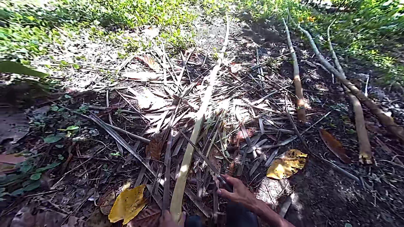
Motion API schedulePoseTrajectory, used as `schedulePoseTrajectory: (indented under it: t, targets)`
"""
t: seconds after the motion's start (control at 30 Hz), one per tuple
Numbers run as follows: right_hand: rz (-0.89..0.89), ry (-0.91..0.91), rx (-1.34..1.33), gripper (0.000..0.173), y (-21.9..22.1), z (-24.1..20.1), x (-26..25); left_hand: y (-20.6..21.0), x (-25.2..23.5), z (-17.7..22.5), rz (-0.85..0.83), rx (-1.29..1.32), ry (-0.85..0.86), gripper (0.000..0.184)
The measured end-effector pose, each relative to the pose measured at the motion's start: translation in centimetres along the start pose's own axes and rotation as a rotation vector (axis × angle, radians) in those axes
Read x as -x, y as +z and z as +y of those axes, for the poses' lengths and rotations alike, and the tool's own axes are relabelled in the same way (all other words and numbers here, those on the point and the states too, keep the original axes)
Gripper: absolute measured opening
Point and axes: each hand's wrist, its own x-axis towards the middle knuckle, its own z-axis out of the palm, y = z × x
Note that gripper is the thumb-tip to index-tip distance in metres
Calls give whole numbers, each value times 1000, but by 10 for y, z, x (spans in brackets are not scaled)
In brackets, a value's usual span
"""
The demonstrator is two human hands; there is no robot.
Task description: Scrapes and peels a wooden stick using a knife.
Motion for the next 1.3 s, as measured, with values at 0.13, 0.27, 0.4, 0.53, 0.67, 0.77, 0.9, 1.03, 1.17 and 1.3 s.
schedulePoseTrajectory:
  t: [0.13,0.27,0.4,0.53,0.67,0.77,0.9,1.03,1.17,1.3]
  targets:
    - [47,-6,24,61,-10,2,1,-33,-11,11,-136,-104,29,77]
    - [82,46,26,55,-22,2,-1,-68,-7,20,-146,-66,0,75]
    - [152,95,-97,34,-27,-5,-37,-88,17,36,-201,12,6,72]
    - [330,144,-560,26,-9,-36,-109,-93,49,51,-241,142,27,73]
    - [418,168,-755,35,27,-56,-154,-83,61,53,-309,288,-10,79]
    - [432,186,-772,26,38,-53,-157,-77,64,47,-377,443,-30,78]
    - [464,188,-580,21,35,-60,-152,-67,68,39,-518,783,-86,66]
    - [476,189,-421,24,40,-66,-148,-71,66,36,-602,900,-120,61]
    - [419,178,-463,27,41,-57,-142,-78,64,35,-628,929,-129,59]
    - [318,100,-314,27,37,-34,-95,-120,64,36,-604,893,-98,58]
